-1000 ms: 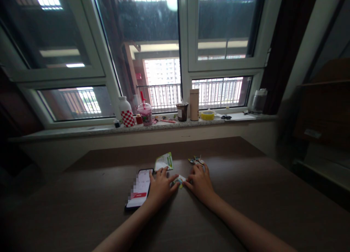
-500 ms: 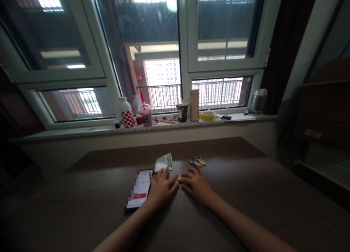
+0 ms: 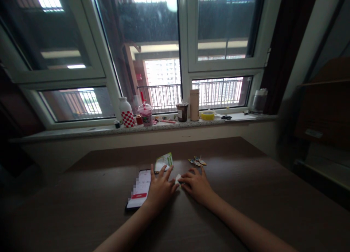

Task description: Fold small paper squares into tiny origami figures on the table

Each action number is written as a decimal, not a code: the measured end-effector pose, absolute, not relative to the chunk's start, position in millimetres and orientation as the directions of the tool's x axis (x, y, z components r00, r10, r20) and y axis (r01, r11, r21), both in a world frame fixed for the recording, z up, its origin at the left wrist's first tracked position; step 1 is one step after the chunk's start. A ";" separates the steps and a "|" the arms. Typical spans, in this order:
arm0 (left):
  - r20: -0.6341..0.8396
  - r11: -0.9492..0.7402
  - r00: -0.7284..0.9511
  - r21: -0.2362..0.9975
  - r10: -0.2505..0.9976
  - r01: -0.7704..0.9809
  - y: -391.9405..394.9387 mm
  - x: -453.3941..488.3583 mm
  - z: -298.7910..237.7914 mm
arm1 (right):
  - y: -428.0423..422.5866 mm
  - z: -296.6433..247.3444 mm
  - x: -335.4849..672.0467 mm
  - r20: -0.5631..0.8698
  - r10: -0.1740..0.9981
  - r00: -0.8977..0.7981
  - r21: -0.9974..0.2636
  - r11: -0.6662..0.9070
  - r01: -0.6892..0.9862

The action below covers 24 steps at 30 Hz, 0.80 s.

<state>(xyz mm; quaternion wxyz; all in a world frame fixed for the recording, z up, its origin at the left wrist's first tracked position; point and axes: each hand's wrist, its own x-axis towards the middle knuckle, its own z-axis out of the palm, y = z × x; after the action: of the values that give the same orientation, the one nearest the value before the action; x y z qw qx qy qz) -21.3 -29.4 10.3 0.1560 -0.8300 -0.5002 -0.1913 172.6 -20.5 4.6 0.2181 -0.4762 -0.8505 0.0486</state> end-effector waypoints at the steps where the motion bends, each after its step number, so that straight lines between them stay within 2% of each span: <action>1: 0.470 -0.466 0.442 -0.073 0.764 0.882 -29.7 -20.9 11.8 | -20.7 4.8 172.5 0.323 0.833 -0.449 -0.294 0.539 0.789; 11: 0.473 -0.532 0.498 -0.071 0.727 0.844 -33.4 -19.8 14.6 | -20.2 2.0 173.9 0.319 0.836 -0.448 -0.300 0.537 0.789; 24: 0.491 -0.482 0.443 -0.053 0.750 0.875 -32.7 -15.6 6.8 | -16.4 -8.7 175.9 0.331 0.824 -0.459 -0.336 0.558 0.759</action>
<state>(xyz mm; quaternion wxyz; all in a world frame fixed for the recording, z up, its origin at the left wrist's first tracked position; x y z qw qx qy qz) -15.6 -32.7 6.8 0.1513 -0.8357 -0.4861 -0.2057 175.9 -16.4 -8.7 0.2329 -0.4651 -0.8512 0.0701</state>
